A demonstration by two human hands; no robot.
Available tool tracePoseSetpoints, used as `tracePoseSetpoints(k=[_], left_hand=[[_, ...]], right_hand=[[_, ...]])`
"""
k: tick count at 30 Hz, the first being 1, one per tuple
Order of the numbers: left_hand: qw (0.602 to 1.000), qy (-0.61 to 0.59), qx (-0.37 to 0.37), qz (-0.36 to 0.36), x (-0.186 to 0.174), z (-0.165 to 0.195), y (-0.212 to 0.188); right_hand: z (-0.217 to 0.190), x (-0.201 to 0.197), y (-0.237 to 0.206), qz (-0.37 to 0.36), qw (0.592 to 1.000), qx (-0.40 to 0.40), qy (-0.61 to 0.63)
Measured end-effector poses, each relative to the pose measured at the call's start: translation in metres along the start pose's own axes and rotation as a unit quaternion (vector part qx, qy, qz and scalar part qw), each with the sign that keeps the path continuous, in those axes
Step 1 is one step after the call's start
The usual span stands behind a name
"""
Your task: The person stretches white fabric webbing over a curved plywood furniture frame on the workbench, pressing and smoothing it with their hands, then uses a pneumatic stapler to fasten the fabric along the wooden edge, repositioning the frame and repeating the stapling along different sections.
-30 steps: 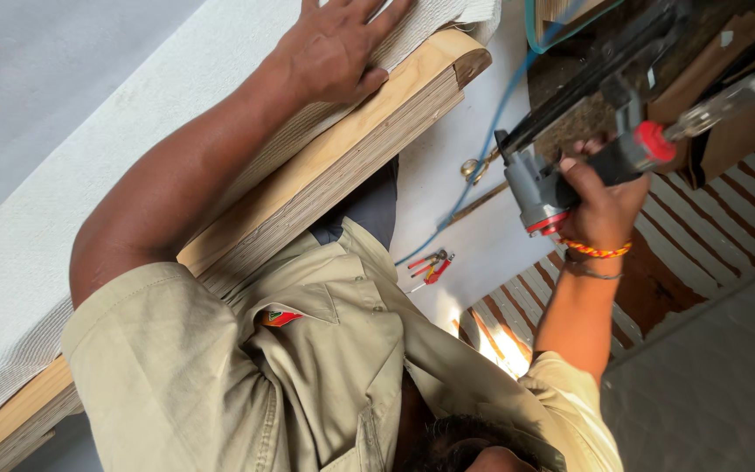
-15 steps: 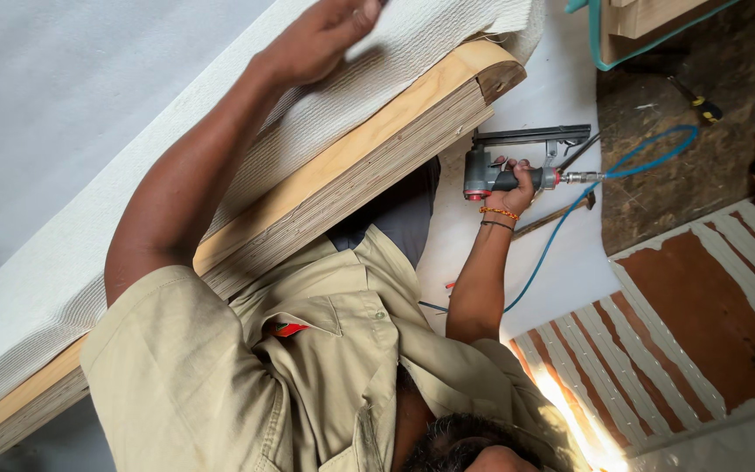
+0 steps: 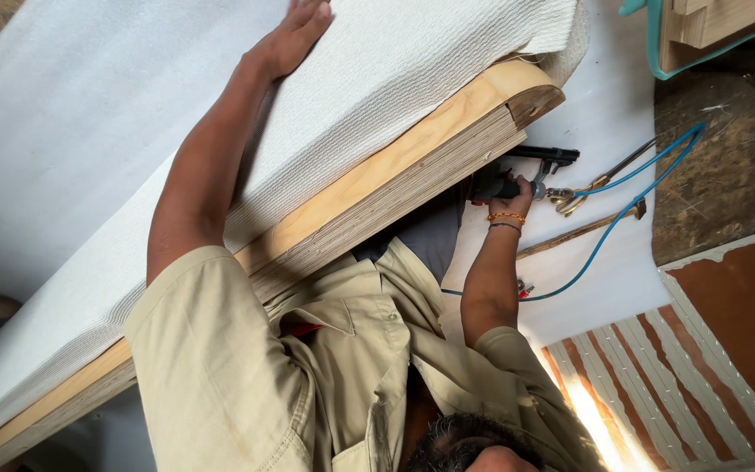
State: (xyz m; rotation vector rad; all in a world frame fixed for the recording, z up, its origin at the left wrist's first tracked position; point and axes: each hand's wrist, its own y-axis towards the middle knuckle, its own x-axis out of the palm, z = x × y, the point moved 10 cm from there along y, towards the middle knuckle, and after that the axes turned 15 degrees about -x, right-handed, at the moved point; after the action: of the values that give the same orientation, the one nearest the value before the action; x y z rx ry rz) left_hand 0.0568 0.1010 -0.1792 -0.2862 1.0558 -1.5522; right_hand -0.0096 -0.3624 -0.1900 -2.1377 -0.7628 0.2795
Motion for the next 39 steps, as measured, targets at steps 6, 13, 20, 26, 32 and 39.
tracePoseSetpoints(k=[6, 13, 20, 26, 32, 39], left_hand=[[0.997, 0.007, 0.064, -0.053, 0.016, 0.043, -0.043], [0.947, 0.077, 0.252, 0.186, -0.017, 0.102, -0.199], [0.871, 0.260, 0.216, 0.356, -0.001, 0.091, -0.226], [0.848, 0.288, 0.236, 0.377, 0.014, 0.088, -0.230], [0.836, 0.317, 0.256, 0.367, 0.027, 0.085, -0.225], [0.850, 0.287, 0.270, 0.349, 0.023, 0.088, -0.228]], right_hand=[[-0.043, -0.036, 0.006, 0.045, 0.933, -0.100, -0.343], [-0.137, 0.161, -0.174, -0.433, 0.520, -0.597, -0.430], [-0.027, 0.288, -0.335, -0.721, 0.046, -0.565, -0.398], [0.025, 0.288, -0.327, -0.718, -0.070, -0.522, -0.454], [0.041, 0.277, -0.326, -0.701, -0.111, -0.555, -0.433], [0.051, 0.266, -0.334, -0.664, -0.166, -0.608, -0.403]])
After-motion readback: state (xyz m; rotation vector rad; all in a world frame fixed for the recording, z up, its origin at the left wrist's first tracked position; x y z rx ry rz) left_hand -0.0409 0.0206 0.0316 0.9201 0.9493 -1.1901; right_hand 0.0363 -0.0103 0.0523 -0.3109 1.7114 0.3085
